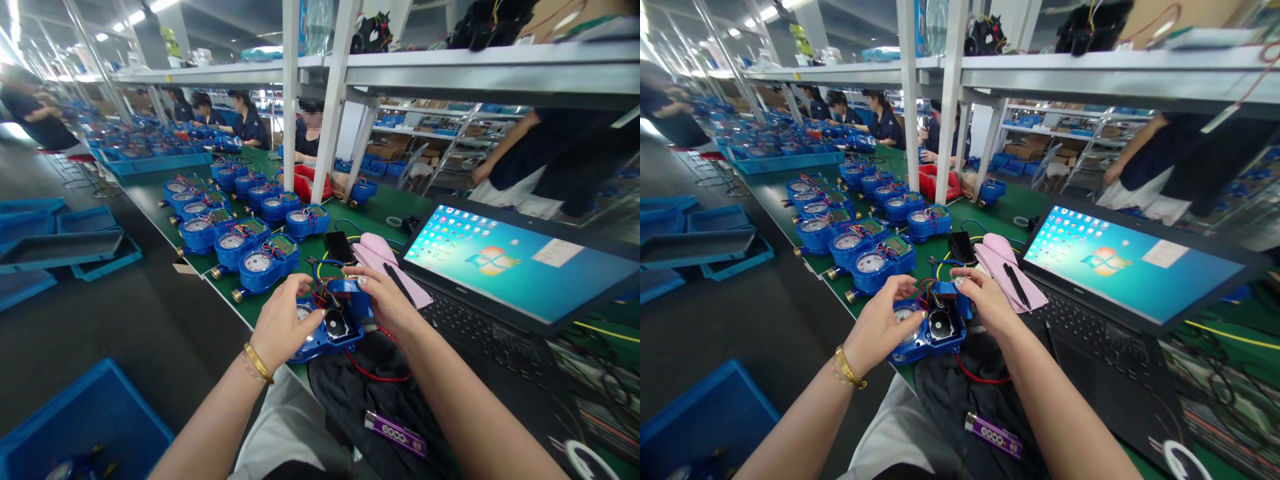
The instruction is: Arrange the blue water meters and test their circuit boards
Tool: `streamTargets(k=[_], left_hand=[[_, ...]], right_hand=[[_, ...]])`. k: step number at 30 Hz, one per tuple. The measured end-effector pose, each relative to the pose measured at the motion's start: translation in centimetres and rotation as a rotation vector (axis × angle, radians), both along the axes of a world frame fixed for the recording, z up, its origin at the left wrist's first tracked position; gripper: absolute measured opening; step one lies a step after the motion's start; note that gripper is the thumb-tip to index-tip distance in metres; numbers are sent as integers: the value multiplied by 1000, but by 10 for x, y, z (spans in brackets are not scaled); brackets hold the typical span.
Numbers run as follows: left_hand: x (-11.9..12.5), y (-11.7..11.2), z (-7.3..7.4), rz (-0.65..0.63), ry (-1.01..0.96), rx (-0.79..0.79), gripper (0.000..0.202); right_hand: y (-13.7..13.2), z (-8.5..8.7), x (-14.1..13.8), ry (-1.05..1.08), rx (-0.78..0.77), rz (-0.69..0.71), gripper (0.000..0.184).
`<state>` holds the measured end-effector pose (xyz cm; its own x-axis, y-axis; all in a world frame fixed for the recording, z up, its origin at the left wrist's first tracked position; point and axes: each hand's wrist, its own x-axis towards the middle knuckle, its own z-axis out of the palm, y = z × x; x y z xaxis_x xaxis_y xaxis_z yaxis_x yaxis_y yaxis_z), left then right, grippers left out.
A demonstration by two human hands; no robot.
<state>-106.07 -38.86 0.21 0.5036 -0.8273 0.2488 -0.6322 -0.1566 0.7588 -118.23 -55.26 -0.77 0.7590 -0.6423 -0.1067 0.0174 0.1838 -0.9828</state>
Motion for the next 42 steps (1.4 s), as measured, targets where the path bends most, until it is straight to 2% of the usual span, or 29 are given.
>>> streamTargets(k=[2,4,9,13,17,23,30,37,42], left_hand=[[-2,-3,0,-5,-44,8,51],[-3,-5,0,6,-119,-11,50],[-7,-8,3,53,-418,-128,6],[-19,-10,5,89,-538,-164,12],[-30,-15,6,185,-564,-126,10],[-31,-20,4,249,-576,-121,10],[-33,-21,1,247,-584,-142,8],[-32,-20,0,260,-537,-143,9],[-35,-25,1,314,-608,-97,15]], right_hand=[[3,5,1,-13,46,-6,48],[6,8,2,-27,86,-22,47],[8,12,7,-57,92,-74,45],[10,13,10,-68,105,-88,41],[11,13,10,-77,119,-91,38],[11,8,11,-117,133,-98,37],[9,2,13,-139,123,-89,34],[12,3,12,-142,106,-97,33],[12,2,11,-136,83,-93,34]])
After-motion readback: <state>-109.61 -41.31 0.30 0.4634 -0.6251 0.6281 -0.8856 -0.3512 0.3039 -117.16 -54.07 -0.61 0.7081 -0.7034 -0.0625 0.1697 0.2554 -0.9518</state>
